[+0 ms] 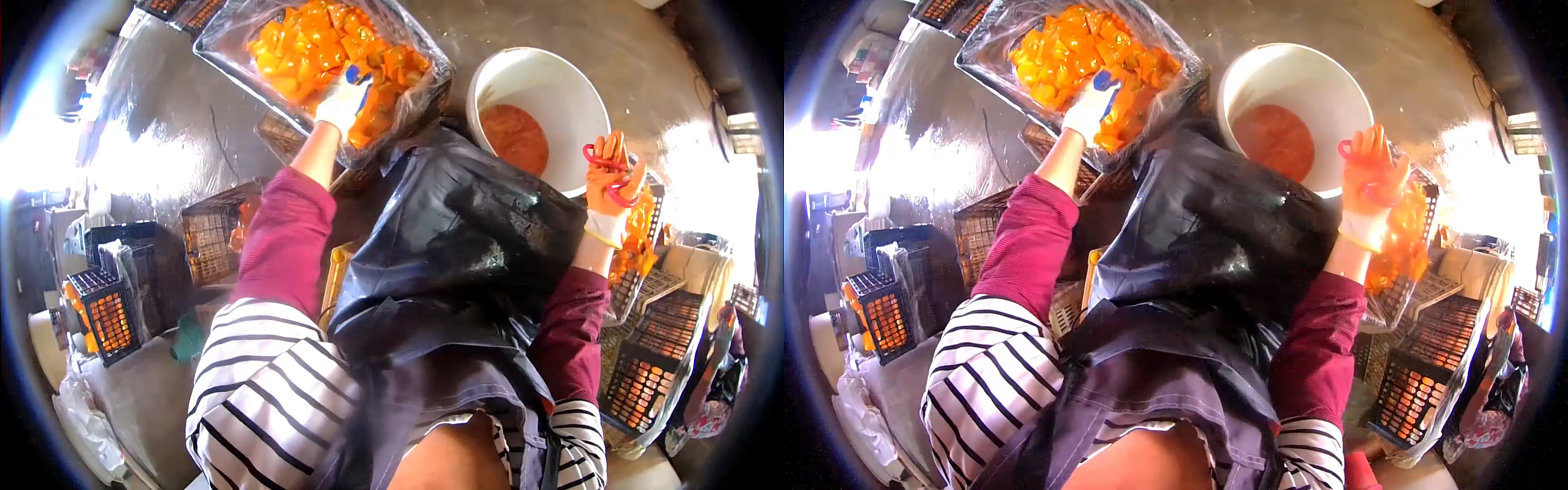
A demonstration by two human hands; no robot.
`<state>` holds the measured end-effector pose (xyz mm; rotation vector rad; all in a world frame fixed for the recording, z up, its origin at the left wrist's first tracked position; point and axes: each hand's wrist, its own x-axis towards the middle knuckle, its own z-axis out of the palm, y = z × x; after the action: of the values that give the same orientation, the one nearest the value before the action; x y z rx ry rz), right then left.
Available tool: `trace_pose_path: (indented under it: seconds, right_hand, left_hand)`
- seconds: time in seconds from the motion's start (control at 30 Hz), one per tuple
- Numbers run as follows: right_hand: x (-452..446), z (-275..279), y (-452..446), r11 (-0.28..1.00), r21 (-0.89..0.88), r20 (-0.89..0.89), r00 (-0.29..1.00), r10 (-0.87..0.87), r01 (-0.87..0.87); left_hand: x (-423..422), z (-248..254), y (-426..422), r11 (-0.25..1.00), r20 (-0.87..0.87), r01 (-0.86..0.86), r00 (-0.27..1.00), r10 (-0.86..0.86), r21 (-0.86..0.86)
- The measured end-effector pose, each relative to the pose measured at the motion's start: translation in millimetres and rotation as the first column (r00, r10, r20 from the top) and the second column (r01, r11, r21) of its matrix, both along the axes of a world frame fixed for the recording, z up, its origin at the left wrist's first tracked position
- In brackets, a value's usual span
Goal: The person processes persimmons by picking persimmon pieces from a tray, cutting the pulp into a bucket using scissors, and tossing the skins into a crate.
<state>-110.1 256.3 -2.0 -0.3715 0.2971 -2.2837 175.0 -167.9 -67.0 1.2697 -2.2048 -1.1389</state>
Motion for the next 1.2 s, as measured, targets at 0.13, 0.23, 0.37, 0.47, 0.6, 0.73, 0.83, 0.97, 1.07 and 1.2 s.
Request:
trace_pose_path:
  seconds: [0.13,0.23,0.37,0.47,0.6,0.73,0.83,0.97,1.07,1.2]
  right_hand:
    - [6,11,-21,0.948,0.284,0.065,0.983,-0.17,0.145]
    - [11,21,-44,0.859,0.452,0.04,0.957,-0.289,0.24]
    - [21,28,-61,0.806,0.548,-0.058,0.971,-0.23,0.224]
    - [27,31,-68,0.765,0.607,-0.104,0.976,-0.193,0.216]
    - [33,31,-64,0.705,0.677,-0.13,0.977,-0.166,0.211]
    - [34,20,-55,0.708,0.66,-0.224,0.965,-0.133,0.251]
    - [38,24,-52,0.639,0.715,-0.317,0.946,-0.066,0.284]
    - [43,21,-52,0.614,0.73,-0.36,0.932,-0.03,0.301]
    - [47,17,-52,0.69,0.69,-0.254,0.966,-0.05,0.217]
    - [50,8,-54,0.772,0.606,-0.189,0.977,-0.096,0.192]
  left_hand:
    - [22,4,5,0.977,0.624,0.158,0.78,-0.035,-0.143]
    - [-6,2,19,0.907,0.875,0.378,0.484,-0.024,-0.185]
    - [-9,-12,13,0.939,0.8,0.237,0.597,0.06,-0.247]
    - [12,-37,-8,0.951,-0.01,-0.237,0.97,0.243,0.201]
    - [13,23,14,0.832,-0.67,-0.051,0.566,0.48,0.552]
    - [-19,24,11,0.387,-0.515,0.4,0.288,0.807,0.831]
    - [-64,42,35,0.477,-0.666,0.499,0.324,0.672,0.724]
    - [-116,81,72,0.367,-0.702,0.653,0.369,0.609,0.662]
    - [-148,93,102,0.394,-0.707,0.661,0.303,0.639,0.639]
    - [-179,72,131,0.474,-0.763,0.615,0.376,0.525,0.63]
